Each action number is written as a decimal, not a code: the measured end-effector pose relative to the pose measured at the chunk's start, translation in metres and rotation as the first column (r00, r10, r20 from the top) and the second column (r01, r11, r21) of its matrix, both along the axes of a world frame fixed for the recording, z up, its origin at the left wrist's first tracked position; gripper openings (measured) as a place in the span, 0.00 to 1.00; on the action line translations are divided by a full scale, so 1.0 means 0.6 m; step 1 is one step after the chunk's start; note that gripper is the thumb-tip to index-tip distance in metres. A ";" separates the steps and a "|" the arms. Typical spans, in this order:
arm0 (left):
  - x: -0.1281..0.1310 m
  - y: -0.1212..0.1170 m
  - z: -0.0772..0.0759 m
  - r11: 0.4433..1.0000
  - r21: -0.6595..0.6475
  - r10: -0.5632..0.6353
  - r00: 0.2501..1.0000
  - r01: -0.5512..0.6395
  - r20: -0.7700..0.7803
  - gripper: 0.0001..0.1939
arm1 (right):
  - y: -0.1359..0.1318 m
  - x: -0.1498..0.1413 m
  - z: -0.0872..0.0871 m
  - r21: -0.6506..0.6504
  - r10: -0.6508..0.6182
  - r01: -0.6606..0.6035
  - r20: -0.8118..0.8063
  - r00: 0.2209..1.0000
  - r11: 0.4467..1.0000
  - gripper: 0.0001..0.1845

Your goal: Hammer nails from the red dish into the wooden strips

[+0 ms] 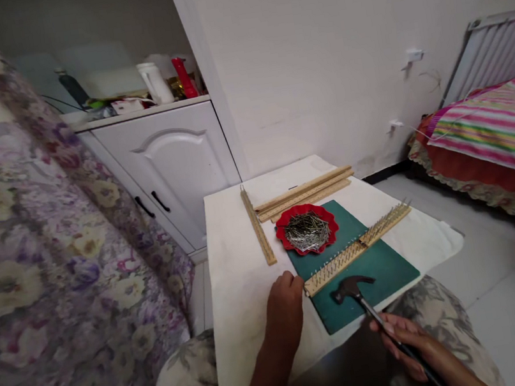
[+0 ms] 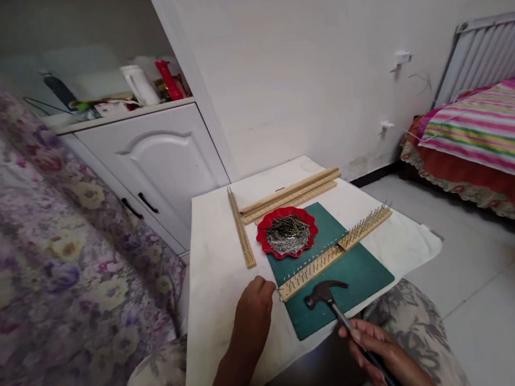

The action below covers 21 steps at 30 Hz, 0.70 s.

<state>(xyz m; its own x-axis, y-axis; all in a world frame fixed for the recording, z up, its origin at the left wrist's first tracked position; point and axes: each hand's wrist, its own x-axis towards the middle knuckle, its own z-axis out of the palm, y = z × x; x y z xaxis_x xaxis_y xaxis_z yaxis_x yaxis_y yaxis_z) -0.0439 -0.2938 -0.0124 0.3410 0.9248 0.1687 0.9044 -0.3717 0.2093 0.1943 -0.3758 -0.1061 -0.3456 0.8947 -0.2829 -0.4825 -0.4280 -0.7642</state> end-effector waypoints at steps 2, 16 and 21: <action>0.003 0.002 0.003 1.000 0.006 -0.028 0.999 0.028 -0.027 0.09 | -0.001 0.001 -0.002 0.000 -0.004 0.004 0.008 1.000 1.000 0.15; 0.009 0.021 -0.022 0.994 0.014 -0.101 0.870 0.108 0.483 0.14 | 0.003 -0.005 -0.018 0.014 -0.017 0.017 0.022 1.000 1.000 0.17; 0.014 0.017 -0.034 1.000 0.000 -0.010 0.775 0.013 0.632 0.08 | 0.005 -0.008 -0.020 0.048 -0.013 0.011 0.038 0.999 0.999 0.18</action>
